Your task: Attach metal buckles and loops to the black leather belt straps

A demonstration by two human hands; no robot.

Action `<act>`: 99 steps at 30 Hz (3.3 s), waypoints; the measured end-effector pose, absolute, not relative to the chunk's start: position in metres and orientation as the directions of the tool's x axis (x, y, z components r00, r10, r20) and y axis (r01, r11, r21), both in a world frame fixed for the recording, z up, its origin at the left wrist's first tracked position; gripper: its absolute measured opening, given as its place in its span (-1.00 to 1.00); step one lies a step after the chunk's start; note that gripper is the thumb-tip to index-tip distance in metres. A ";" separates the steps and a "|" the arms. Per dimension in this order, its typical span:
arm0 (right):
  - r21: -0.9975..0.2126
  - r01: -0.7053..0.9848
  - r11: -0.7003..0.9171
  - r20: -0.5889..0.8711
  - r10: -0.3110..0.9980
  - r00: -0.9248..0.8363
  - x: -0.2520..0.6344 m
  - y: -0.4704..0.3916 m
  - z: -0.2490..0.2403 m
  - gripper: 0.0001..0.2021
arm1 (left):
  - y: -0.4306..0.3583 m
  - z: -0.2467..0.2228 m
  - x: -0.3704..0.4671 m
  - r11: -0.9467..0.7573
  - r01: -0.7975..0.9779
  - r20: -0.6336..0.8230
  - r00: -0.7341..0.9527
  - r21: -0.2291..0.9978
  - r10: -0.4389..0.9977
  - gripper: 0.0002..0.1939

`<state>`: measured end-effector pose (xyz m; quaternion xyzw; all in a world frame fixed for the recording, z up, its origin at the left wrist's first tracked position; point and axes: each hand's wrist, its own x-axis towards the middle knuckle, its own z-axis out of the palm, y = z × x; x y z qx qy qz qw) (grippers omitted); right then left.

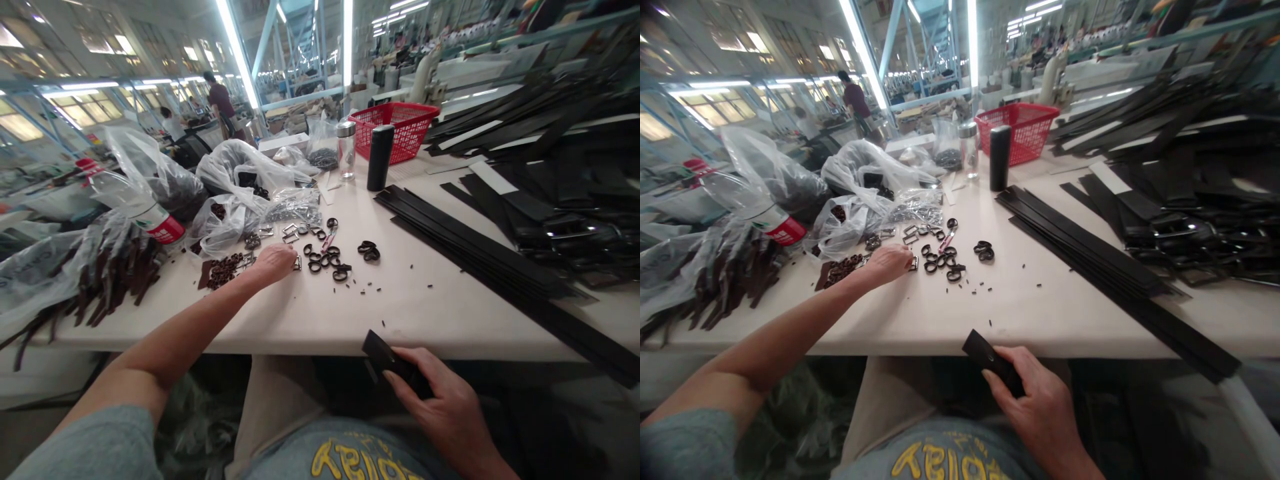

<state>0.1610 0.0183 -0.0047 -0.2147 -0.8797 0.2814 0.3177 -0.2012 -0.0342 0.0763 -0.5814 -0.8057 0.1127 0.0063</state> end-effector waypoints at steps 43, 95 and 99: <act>-0.928 0.249 0.279 0.026 0.712 -0.701 0.144 0.030 0.028 -0.76 | -0.075 0.080 -0.131 0.107 0.466 0.183 -0.535 0.878 0.825 -0.68; -0.384 0.408 0.828 0.557 0.561 -0.612 0.128 0.006 0.049 -0.88 | -0.069 0.033 0.015 -0.137 -0.435 -0.163 -0.586 0.890 0.794 -0.46; -0.491 0.383 0.783 0.510 0.614 -0.602 0.126 0.006 0.047 -0.84 | -0.066 0.028 0.020 -0.221 -0.335 -0.095 -0.716 0.916 0.692 -0.50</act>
